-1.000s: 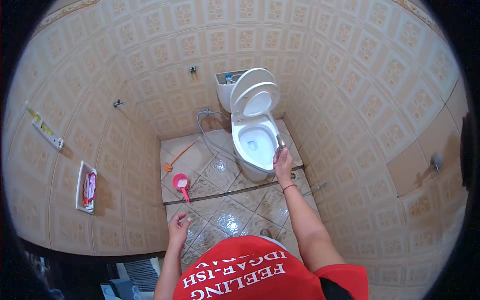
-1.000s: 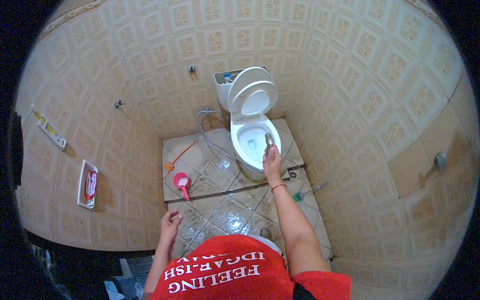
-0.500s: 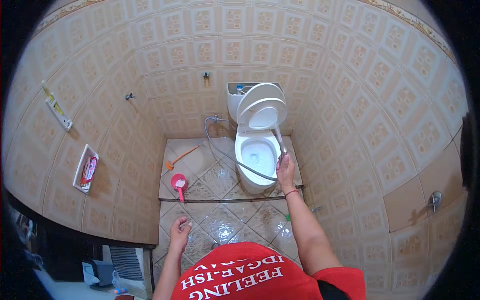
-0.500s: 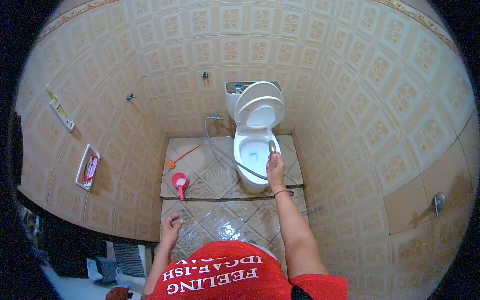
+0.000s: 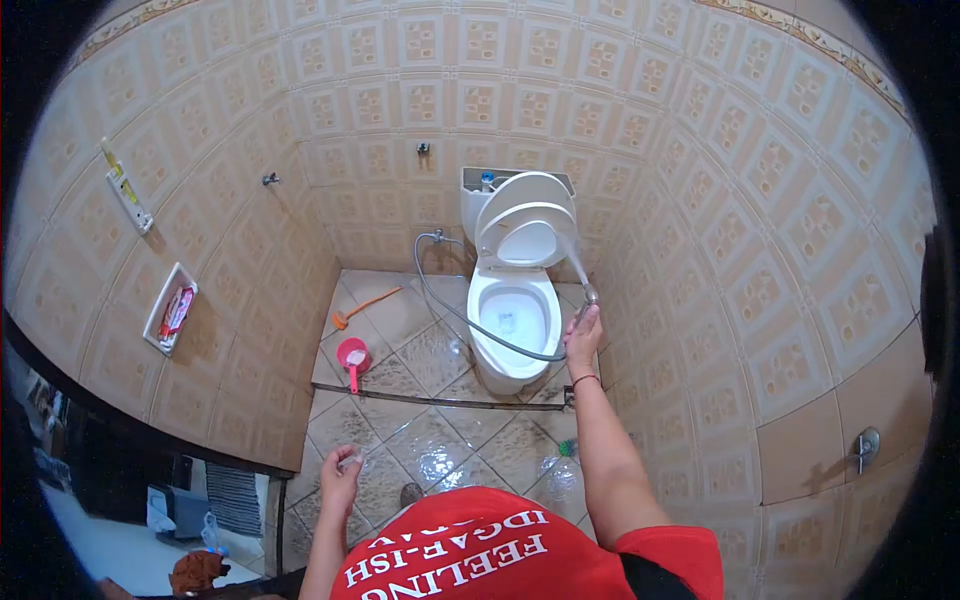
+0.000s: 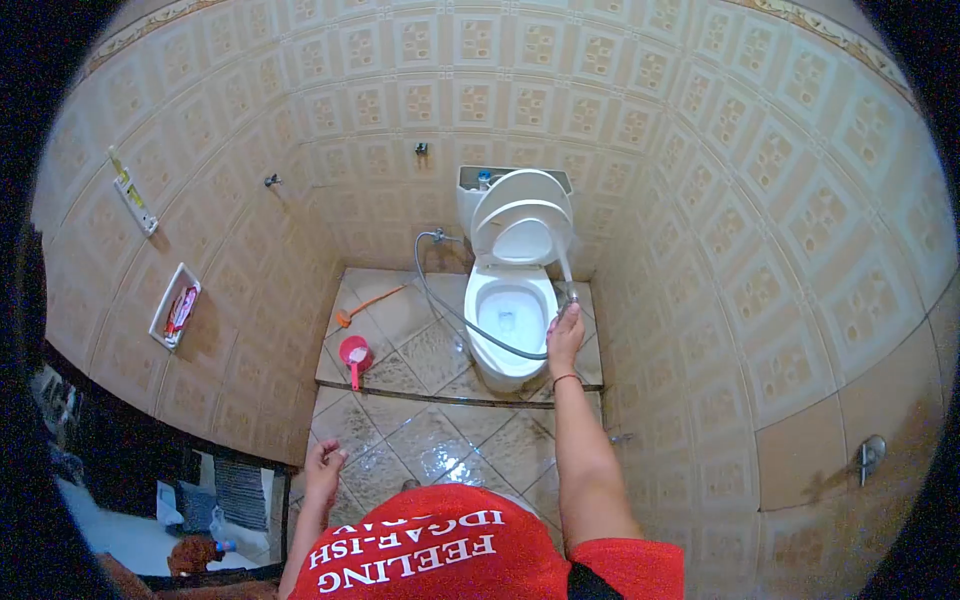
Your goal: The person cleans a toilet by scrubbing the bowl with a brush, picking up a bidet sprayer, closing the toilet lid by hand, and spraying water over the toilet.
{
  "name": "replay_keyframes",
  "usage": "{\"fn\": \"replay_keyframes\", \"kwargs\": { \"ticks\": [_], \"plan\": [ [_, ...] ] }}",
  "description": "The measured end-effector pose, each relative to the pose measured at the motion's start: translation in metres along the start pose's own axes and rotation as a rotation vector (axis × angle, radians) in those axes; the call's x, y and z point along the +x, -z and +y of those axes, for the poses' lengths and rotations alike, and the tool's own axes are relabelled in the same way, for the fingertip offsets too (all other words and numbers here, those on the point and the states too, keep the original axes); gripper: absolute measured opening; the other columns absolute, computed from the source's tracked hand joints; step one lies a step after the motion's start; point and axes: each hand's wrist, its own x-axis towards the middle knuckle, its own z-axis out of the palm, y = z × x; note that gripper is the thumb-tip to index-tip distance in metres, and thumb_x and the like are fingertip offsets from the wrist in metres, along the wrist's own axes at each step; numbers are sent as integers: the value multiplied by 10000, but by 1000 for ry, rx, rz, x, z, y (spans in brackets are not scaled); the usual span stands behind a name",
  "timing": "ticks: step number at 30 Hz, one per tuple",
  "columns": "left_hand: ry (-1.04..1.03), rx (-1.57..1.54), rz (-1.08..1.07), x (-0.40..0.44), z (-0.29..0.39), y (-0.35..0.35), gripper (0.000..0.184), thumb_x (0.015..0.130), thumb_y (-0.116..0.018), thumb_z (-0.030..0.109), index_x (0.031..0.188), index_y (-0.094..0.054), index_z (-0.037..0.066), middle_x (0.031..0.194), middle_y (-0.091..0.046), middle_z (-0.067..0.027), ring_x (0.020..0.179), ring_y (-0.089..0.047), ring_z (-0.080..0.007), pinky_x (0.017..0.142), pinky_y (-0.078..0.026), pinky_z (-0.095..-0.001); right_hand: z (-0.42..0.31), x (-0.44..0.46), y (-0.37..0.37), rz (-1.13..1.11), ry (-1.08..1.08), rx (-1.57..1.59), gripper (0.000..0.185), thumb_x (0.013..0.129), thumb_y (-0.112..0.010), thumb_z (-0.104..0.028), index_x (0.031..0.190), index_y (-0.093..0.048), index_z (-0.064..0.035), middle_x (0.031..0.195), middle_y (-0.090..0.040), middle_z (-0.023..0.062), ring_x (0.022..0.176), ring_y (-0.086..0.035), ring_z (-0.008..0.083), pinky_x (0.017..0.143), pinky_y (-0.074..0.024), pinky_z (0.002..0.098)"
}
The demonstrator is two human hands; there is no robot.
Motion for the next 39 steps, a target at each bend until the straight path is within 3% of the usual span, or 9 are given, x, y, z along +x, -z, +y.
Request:
{"fn": "replay_keyframes", "kwargs": {
  "ticks": [12, 19, 23, 27, 31, 39],
  "plan": [
    [35, -42, 123, -35, -24, 2, 329, 751, -616, 57, 1058, -506, 11, 998, -541, -68, 845, -525, -137, 691, -443, -242, 21, 14, 18, 70, -116, 110, 470, 888, -291, -508, 718, -407, -85, 490, -372, -17, 358, -356, 77, 317, -296, 204],
    [13, 20, 147, -45, -32, -3, 361, 751, -621, 66, 1087, -501, 16, 1026, -537, -68, 877, -520, -143, 707, -447, -253, 54, 0, 8, -52, -246, 79, 454, 891, -300, -495, 716, -400, -88, 483, -364, -17, 351, -350, 77, 311, -292, 207],
    [3, 53, 179, -46, -34, -4, 355, 752, -618, 69, 1084, -505, 15, 1016, -543, -67, 860, -518, -136, 695, -443, -248, 59, 4, 11, 43, -234, 93, 458, 891, -298, -498, 721, -407, -87, 487, -367, -18, 352, -349, 77, 311, -291, 210],
    [18, 44, 190, -50, -29, -8, 348, 751, -615, 71, 1077, -509, 10, 1010, -547, -68, 862, -516, -134, 695, -440, -246, 59, -4, 7, -14, -251, 32, 525, 862, -284, -565, 705, -408, -79, 477, -357, -11, 342, -362, 85, 299, -286, 215],
    [46, 26, 165, -48, -26, -11, 342, 749, -615, 70, 1069, -513, 9, 1011, -546, -66, 857, -515, -132, 688, -437, -240, 88, 4, 13, -6, -184, 48, 462, 890, -293, -505, 741, -423, -87, 512, -383, -18, 371, -359, 75, 326, -293, 206],
    [27, 2, 158, -37, -18, -9, 336, 750, -611, 66, 1067, -514, 8, 1007, -546, -67, 806, -521, -125, 662, -431, -234, 17, 19, -2, 62, -82, 143, 451, 897, -292, -487, 743, -420, -83, 541, -395, -22, 418, -382, 65, 359, -314, 189]
  ]
}}
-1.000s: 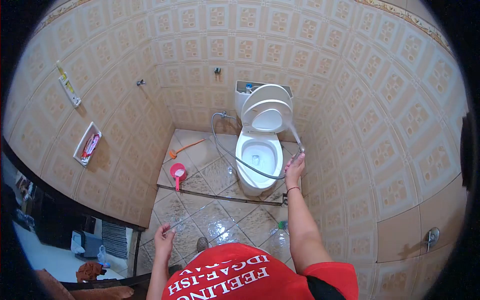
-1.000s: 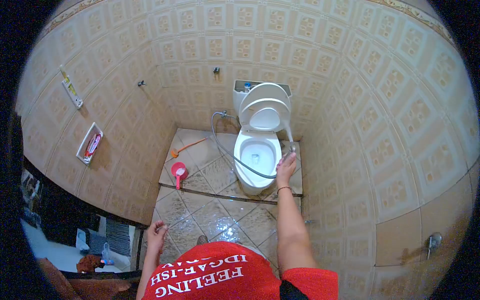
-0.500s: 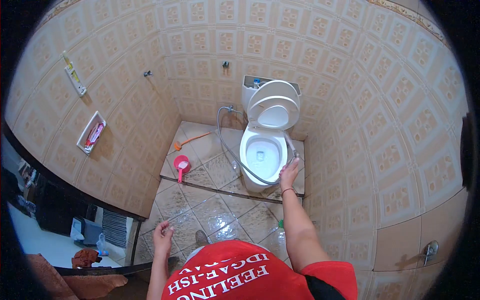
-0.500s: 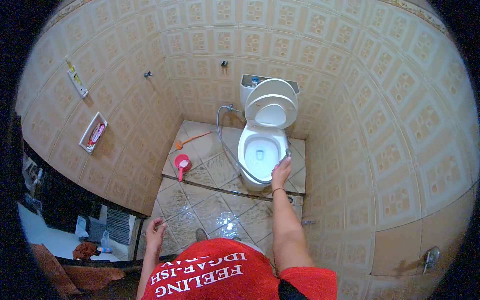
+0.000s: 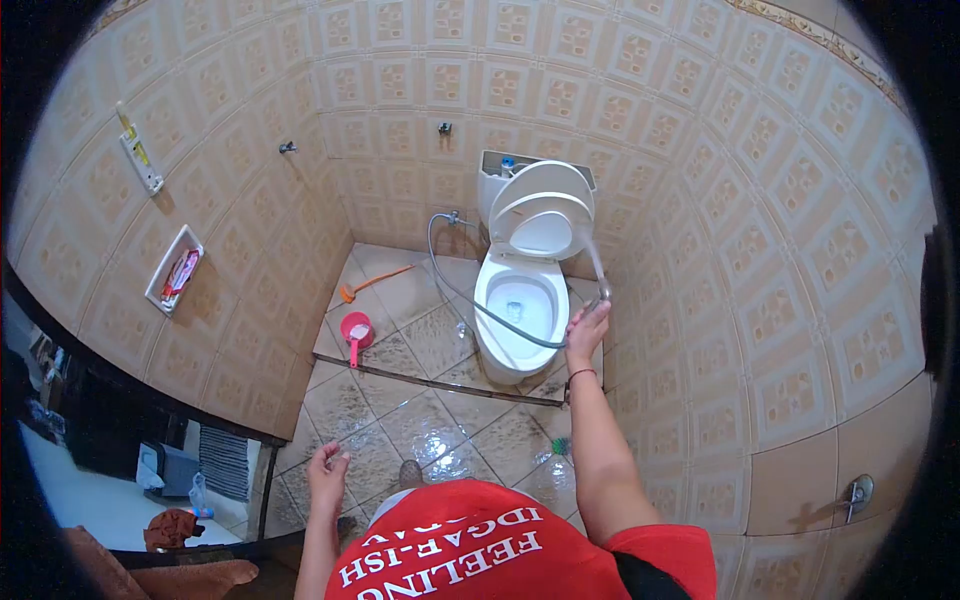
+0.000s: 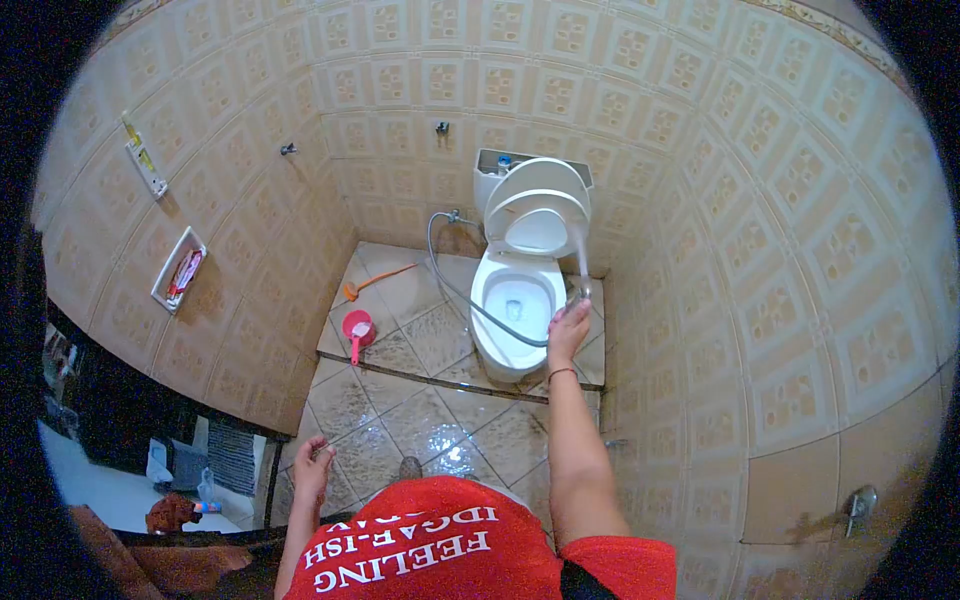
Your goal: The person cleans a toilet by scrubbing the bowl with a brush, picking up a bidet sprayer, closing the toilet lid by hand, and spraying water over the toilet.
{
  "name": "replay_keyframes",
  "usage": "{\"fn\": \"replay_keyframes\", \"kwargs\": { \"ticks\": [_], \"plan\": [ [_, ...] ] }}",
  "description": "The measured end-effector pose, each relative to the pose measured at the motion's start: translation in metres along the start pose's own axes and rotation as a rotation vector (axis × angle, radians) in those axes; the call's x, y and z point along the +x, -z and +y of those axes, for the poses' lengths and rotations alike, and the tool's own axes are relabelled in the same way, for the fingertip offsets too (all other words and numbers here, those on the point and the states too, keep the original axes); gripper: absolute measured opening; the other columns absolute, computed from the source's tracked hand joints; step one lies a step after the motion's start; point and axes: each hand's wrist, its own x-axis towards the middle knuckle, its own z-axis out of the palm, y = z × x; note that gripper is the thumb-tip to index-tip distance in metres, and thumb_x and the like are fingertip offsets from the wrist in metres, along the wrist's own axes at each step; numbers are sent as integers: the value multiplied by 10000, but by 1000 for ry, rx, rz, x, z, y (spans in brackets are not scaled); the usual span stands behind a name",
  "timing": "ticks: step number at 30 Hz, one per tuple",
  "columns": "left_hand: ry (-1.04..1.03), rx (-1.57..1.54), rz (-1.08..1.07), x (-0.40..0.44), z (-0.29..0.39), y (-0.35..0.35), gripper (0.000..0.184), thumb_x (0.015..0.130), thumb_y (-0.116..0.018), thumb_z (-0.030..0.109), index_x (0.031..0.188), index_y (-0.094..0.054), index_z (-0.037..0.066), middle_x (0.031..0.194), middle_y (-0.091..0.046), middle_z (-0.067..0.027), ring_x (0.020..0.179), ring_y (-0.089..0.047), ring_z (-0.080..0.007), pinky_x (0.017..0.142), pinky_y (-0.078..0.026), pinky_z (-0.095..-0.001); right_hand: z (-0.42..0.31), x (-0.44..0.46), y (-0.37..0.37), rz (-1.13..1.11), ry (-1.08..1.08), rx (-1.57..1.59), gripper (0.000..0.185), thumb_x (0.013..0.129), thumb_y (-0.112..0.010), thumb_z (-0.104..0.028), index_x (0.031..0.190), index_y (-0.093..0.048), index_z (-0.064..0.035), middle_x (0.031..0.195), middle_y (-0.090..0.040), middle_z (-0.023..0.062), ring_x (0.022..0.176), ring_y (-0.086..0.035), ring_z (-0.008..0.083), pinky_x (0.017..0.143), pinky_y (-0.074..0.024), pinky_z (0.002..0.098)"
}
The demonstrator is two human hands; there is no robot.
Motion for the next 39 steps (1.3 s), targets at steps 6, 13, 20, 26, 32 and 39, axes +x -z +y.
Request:
{"fn": "replay_keyframes", "kwargs": {
  "ticks": [6, 13, 20, 26, 32, 39],
  "plan": [
    [9, 1, -78, 30, -5, -1, 348, 750, -610, 63, 1076, -508, -3, 1027, -545, -84, 817, -529, -137, 679, -437, -242, -9, -11, -35, -136, 180, -141, 467, 898, -286, -486, 733, -435, -76, 541, -397, -26, 424, -385, 63, 374, -316, 198],
    [5, 2, -110, 55, 19, 11, 371, 751, -607, 59, 1098, -497, -12, 1035, -546, -95, 819, -527, -133, 702, -442, -245, 30, -38, -63, -320, 331, -450, 458, 908, -315, -436, 737, -435, -29, 542, -422, 95, 481, -459, 219, 476, -366, 353],
    [8, -80, -104, 82, 4, 35, 377, 746, -609, 55, 1097, -494, -20, 1018, -553, -92, 781, -528, -125, 676, -446, -247, 20, -63, -84, -434, 365, -657, 396, 904, -350, -391, 774, -460, -34, 575, -487, 183, 537, -471, 370, 506, -374, 401],
    [-2, -39, -149, 101, 19, 44, 361, 746, -596, 45, 1088, -497, -15, 1008, -551, -89, 770, -532, -123, 673, -440, -242, 38, -75, -84, -474, 318, -749, 369, 900, -376, -373, 785, -467, -34, 586, -494, 189, 540, -470, 380, 513, -376, 413],
    [-51, -41, -191, 132, 12, 47, 361, 745, -608, 68, 1082, -504, -10, 988, -559, -89, 758, -524, -123, 644, -435, -248, 58, -92, -68, -373, 216, -745, 359, 900, -387, -355, 788, -466, -24, 587, -476, 198, 523, -442, 358, 519, -375, 401],
    [-42, 22, -267, 152, 24, 49, 350, 751, -603, 70, 1078, -505, -7, 987, -557, -86, 765, -524, -122, 645, -434, -244, 69, -107, -57, -265, 142, -662, 363, 906, -382, -346, 784, -455, -12, 578, -434, 170, 528, -379, 266, 526, -366, 358]
  ]
}}
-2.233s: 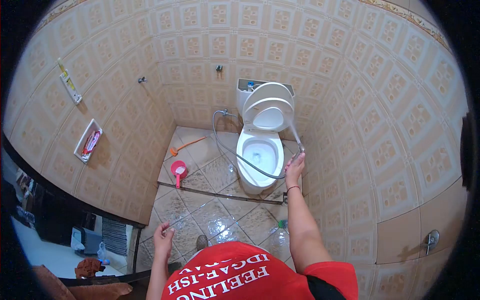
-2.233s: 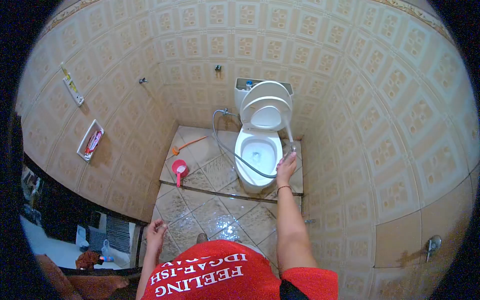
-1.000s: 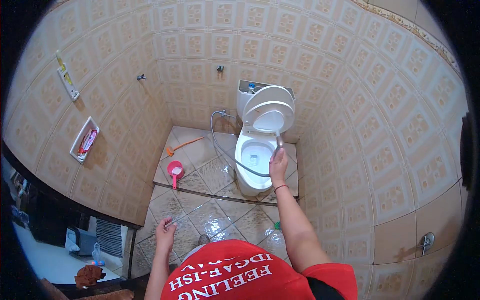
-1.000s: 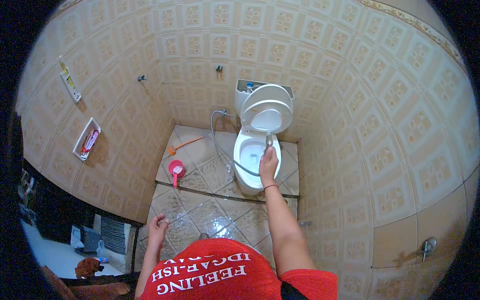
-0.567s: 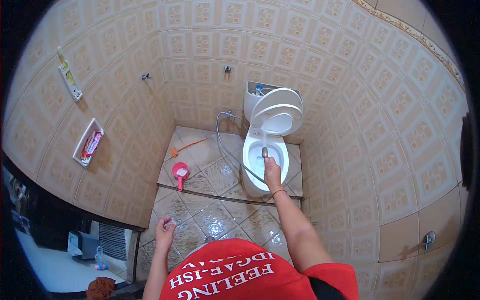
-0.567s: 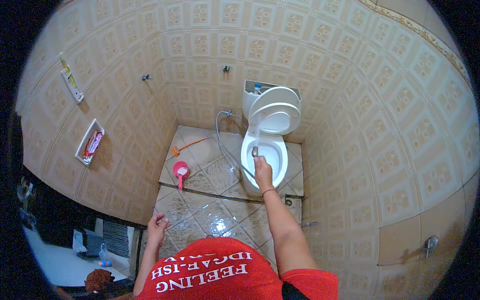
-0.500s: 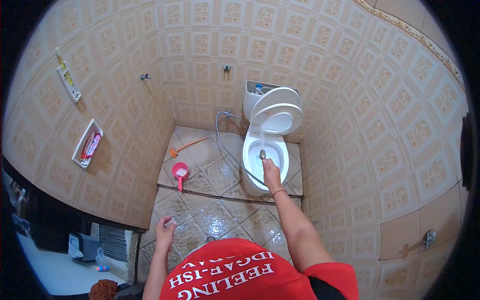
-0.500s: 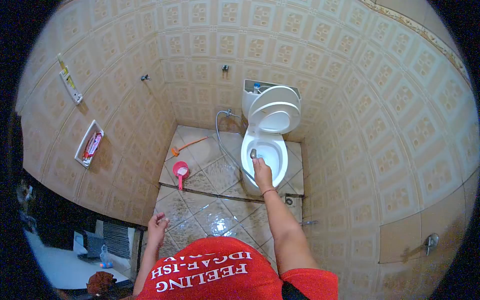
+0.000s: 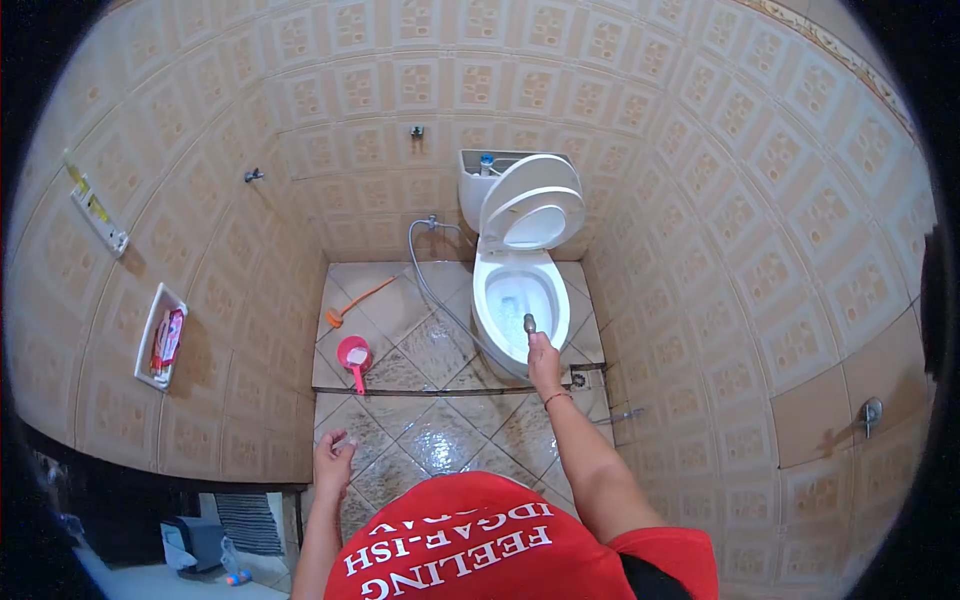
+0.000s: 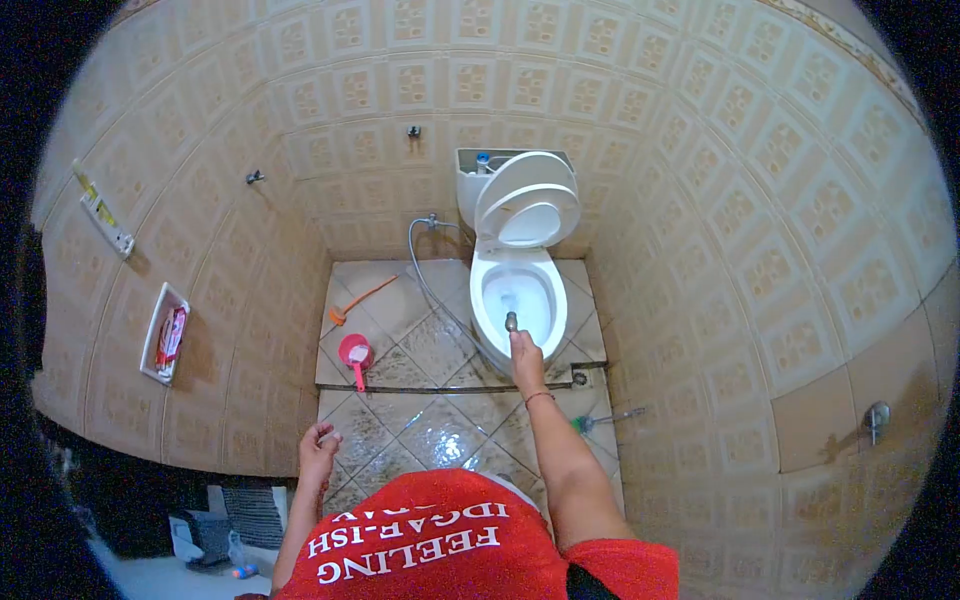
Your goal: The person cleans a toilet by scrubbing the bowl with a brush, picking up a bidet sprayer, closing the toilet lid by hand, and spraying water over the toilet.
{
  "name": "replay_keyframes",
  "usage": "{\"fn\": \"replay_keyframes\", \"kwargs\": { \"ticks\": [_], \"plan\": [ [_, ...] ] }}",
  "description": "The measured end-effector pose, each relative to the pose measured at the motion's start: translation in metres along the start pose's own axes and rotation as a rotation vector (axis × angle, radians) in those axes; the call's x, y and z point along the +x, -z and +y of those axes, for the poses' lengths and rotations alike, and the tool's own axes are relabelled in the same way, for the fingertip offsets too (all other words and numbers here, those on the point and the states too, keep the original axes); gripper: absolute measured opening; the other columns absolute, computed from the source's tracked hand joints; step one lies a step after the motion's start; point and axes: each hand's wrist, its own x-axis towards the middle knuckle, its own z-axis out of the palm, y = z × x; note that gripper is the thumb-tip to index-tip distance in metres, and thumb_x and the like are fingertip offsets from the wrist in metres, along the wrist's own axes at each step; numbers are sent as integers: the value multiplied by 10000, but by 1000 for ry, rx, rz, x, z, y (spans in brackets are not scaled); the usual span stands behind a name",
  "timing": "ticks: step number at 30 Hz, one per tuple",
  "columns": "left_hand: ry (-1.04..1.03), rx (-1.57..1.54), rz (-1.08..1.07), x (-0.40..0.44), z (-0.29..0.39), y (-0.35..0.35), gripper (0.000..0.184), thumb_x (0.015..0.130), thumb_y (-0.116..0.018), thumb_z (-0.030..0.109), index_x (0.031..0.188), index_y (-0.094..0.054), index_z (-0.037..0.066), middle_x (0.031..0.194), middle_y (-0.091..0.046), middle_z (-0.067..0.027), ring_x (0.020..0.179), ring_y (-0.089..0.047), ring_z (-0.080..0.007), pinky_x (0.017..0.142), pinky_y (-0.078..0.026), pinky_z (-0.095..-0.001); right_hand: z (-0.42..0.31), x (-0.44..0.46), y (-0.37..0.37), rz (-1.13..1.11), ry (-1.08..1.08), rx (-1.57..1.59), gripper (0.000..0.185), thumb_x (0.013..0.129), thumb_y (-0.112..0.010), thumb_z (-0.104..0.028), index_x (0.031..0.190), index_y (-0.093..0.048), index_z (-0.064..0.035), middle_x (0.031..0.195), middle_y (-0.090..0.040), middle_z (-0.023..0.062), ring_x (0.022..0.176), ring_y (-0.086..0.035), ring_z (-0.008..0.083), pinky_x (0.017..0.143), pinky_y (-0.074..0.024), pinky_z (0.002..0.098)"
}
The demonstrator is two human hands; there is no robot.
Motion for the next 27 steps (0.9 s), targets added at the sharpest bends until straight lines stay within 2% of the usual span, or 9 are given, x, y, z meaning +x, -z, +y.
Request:
{"fn": "replay_keyframes", "kwargs": {
  "ticks": [6, 10, 14, 27],
  "plan": [
    [15, -21, -82, 21, 6, 6, 353, 755, -593, 42, 1088, -488, -13, 1040, -538, -104, 774, -541, -124, 690, -430, -235, -1, -12, -4, 4, -33, -7, 358, 910, -377, -334, 784, -456, -8, 586, -428, 160, 541, -368, 233, 535, -367, 339],
    [9, -52, -94, 29, 9, 10, 360, 754, -599, 45, 1091, -488, -13, 1045, -539, -108, 788, -544, -130, 699, -432, -241, 8, -16, -10, 42, 20, 9, 351, 913, -374, -320, 784, -459, -5, 593, -433, 164, 543, -354, 223, 537, -368, 334],
    [12, -29, -96, 35, 3, 15, 360, 752, -600, 44, 1089, -490, -15, 1046, -539, -112, 804, -548, -135, 708, -433, -243, 27, -16, -16, 160, -72, 101, 342, 916, -373, -306, 783, -463, -4, 595, -429, 155, 547, -344, 215, 538, -367, 330],
    [-9, 28, -123, 34, -20, 16, 315, 767, -575, 40, 1068, -492, 3, 997, -529, -74, 823, -545, -145, 674, -445, -241, 10, -35, -16, 90, -105, 136, 344, 917, -366, -321, 799, -455, -11, 592, -427, 121, 549, -389, 216, 547, -377, 334]
  ]
}}
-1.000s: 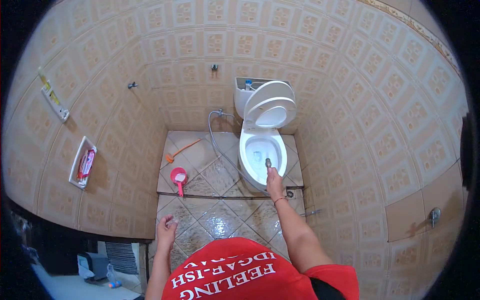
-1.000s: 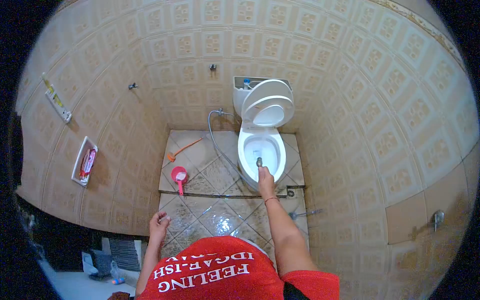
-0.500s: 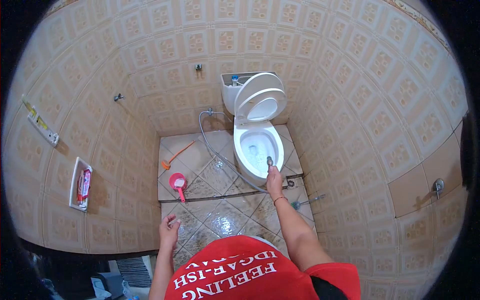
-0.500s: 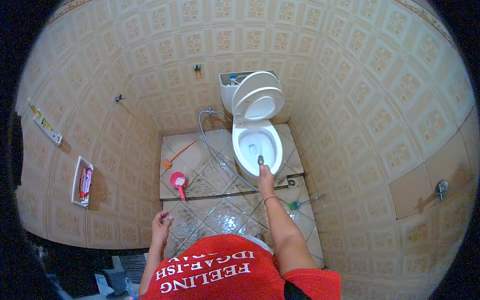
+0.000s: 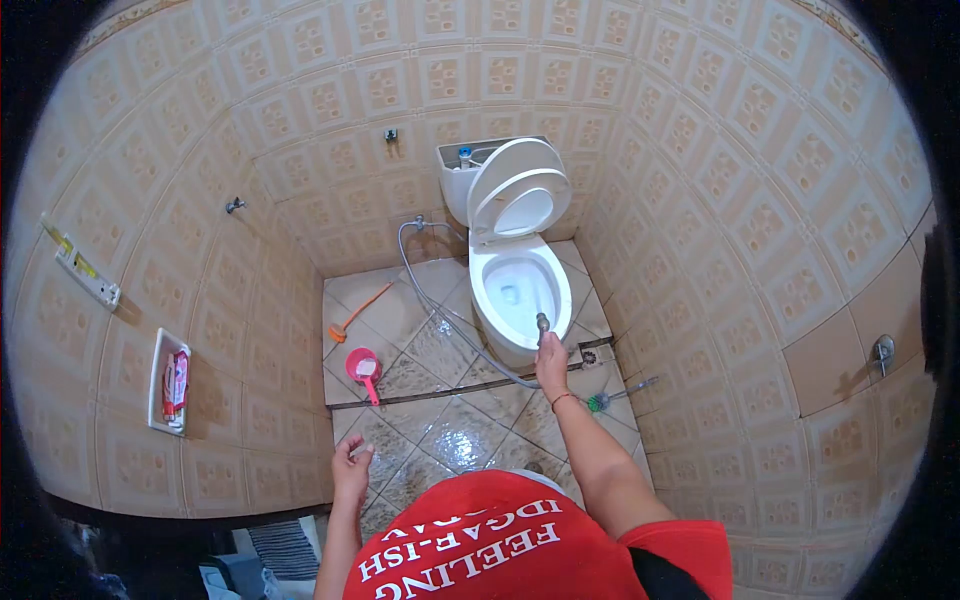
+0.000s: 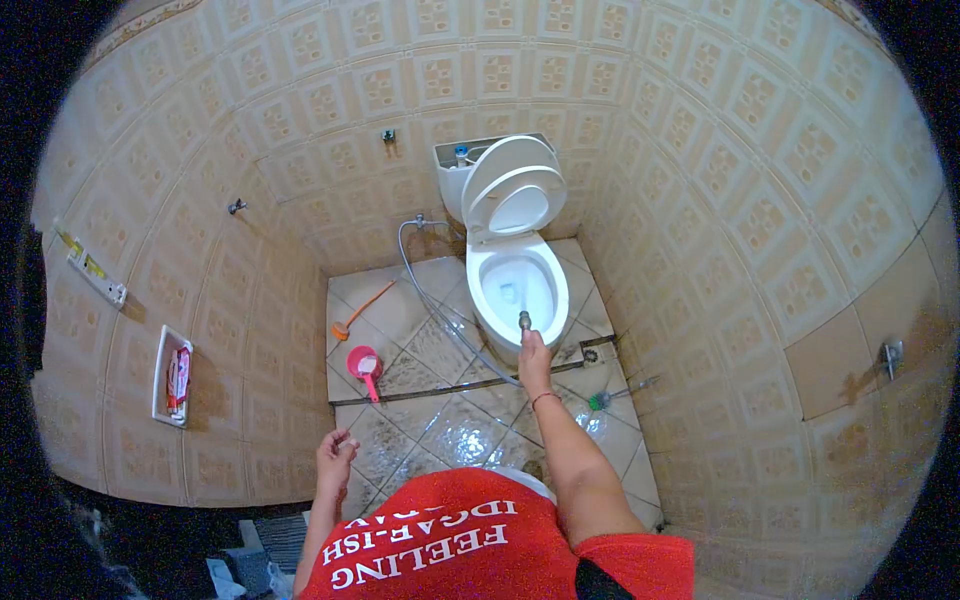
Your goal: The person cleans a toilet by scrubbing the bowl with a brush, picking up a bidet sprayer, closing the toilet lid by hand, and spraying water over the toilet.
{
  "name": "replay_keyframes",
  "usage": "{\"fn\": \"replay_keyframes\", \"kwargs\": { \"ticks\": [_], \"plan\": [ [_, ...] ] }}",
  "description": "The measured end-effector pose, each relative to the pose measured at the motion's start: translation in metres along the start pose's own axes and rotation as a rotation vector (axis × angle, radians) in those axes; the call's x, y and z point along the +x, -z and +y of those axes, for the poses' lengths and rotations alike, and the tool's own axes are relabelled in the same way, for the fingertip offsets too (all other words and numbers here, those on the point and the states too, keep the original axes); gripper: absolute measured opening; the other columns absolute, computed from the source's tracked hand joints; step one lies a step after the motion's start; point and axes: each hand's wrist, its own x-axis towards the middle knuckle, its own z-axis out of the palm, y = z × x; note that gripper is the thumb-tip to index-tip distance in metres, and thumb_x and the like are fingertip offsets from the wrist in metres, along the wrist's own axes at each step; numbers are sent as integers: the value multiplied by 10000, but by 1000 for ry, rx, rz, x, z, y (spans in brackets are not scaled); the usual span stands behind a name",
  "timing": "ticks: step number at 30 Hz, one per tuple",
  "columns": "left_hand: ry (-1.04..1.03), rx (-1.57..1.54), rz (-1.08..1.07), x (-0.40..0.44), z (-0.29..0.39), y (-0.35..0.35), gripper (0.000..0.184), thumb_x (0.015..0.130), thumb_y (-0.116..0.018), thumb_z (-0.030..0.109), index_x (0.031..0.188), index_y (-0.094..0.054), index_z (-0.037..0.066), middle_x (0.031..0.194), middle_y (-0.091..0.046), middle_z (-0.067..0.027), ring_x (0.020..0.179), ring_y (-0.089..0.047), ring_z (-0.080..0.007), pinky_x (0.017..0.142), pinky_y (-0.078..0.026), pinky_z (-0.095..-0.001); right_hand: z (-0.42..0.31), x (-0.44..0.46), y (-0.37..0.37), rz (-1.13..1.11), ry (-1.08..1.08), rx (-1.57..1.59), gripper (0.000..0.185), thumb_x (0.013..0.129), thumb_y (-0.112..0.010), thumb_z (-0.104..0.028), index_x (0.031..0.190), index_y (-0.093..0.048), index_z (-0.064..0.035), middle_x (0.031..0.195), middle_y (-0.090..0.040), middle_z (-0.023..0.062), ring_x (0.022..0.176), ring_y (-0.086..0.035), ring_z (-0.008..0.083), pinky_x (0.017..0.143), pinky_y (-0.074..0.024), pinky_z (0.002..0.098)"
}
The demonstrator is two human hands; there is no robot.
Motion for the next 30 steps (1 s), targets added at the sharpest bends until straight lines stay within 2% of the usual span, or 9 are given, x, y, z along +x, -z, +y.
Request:
{"fn": "replay_keyframes", "kwargs": {
  "ticks": [3, 7, 11, 14, 18, 23, 26, 27, 30],
  "plan": [
    [-12, 11, 1, -1, -3, 1, 318, 765, -578, 42, 1069, -492, 6, 998, -528, -75, 823, -545, -145, 672, -446, -238, -6, -2, -2, -38, 14, -64, 347, 917, -364, -322, 798, -452, -9, 593, -428, 125, 554, -382, 218, 553, -377, 333],
    [42, -30, 4, -8, 0, -1, 389, 742, -620, 65, 1101, -495, -20, 1050, -545, -109, 816, -538, -136, 711, -430, -246, -6, -3, -12, 32, 26, -12, 355, 916, -368, -320, 773, -445, -5, 590, -414, 145, 556, -367, 221, 557, -377, 333],
    [51, -36, -15, -10, -4, -1, 388, 745, -616, 63, 1104, -493, -19, 1057, -545, -109, 817, -537, -134, 712, -428, -242, -30, -4, -27, -3, 139, -41, 366, 915, -371, -321, 752, -435, 1, 594, -402, 165, 559, -355, 227, 558, -378, 332],
    [53, 29, -30, -13, 15, -4, 380, 749, -609, 60, 1102, -493, -17, 1060, -545, -110, 819, -541, -131, 718, -428, -241, -35, 1, -34, -124, 163, -61, 357, 923, -365, -316, 735, -427, -19, 558, -370, 36, 530, -361, 125, 494, -343, 289],
    [42, -14, -51, -9, 7, -4, 364, 766, -595, 65, 1103, -478, -8, 1054, -527, -98, 872, -568, -177, 697, -455, -265, -31, 3, -40, -101, 173, -38, 350, 923, -367, -314, 732, -429, -28, 558, -355, 22, 530, -356, 117, 487, -336, 286],
    [47, -18, -48, -11, 4, -4, 371, 764, -597, 70, 1105, -476, -13, 1065, -528, -107, 858, -569, -174, 715, -450, -271, -14, -29, -36, -101, 101, 28, 358, 924, -362, -323, 724, -433, -35, 551, -346, 2, 514, -347, 97, 469, -322, 260],
    [28, -52, -18, -15, 1, -4, 360, 753, -614, 78, 1087, -505, -1, 1038, -552, -93, 730, -516, -99, 630, -420, -222, -2, -50, -30, -113, -39, 102, 433, 913, -363, -375, 715, -438, 3, 596, -443, 62, 545, -409, 176, 533, -376, 315],
    [33, -57, -12, -15, 4, -4, 360, 753, -614, 78, 1087, -505, -1, 1038, -552, -93, 730, -516, -99, 630, -420, -222, -6, -50, -32, -122, -39, 98, 433, 913, -363, -375, 715, -438, 3, 596, -443, 62, 545, -409, 176, 533, -376, 315],
    [74, 44, -45, -19, 20, -6, 361, 762, -591, 61, 1102, -486, -6, 1058, -532, -106, 842, -563, -172, 717, -446, -267, -17, -52, -41, -54, -45, 168, 401, 927, -314, -369, 680, -415, -70, 525, -365, -20, 445, -367, 70, 407, -312, 220]
  ]
}}
